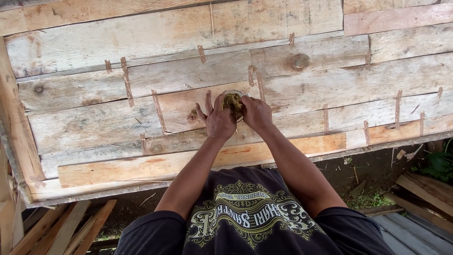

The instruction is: Applying glue to thin wood slivers and inserting them into gaps between wooden planks to fill cracks.

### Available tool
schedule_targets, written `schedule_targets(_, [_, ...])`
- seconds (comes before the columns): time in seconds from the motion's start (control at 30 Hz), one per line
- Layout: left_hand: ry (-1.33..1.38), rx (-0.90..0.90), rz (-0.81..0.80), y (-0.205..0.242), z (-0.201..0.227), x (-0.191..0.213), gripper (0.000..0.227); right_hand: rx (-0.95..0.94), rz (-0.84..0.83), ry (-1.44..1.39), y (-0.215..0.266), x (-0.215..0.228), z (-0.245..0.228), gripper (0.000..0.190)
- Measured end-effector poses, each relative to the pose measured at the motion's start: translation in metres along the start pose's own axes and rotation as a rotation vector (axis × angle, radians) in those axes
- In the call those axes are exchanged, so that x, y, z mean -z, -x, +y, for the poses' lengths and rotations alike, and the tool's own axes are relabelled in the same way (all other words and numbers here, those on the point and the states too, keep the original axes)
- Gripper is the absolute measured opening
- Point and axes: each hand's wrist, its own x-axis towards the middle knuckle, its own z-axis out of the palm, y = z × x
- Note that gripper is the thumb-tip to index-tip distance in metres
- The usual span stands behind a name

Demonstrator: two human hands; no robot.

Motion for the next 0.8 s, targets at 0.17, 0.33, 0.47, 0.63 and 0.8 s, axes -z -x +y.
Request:
schedule_targets(0.17, [-0.007, 0.022, -0.002, 0.0, -0.009, -0.024, 0.033, 0.074, 0.016, 0.059, -0.001, -0.006, 0.003, 0.019])
schedule_targets(0.33, [-0.007, 0.029, 0.012, -0.002, -0.007, -0.026, 0.041, 0.086, 0.047, 0.037, 0.001, 0.0, -0.006, 0.044])
schedule_targets(0.47, [-0.049, 0.045, -0.008, -0.003, -0.003, -0.024, 0.03, -0.178, 0.251, -0.231, 0.006, -0.005, -0.015, 0.064])
schedule_targets(0.63, [-0.049, 0.043, -0.028, -0.001, 0.0, -0.019, 0.025, -0.528, 0.087, -0.518, 0.007, -0.008, -0.01, 0.082])
schedule_targets(0.8, [-0.078, 0.005, -0.015, 0.001, -0.001, -0.009, 0.018, -0.552, 0.022, -0.496, 0.005, -0.011, -0.013, 0.075])
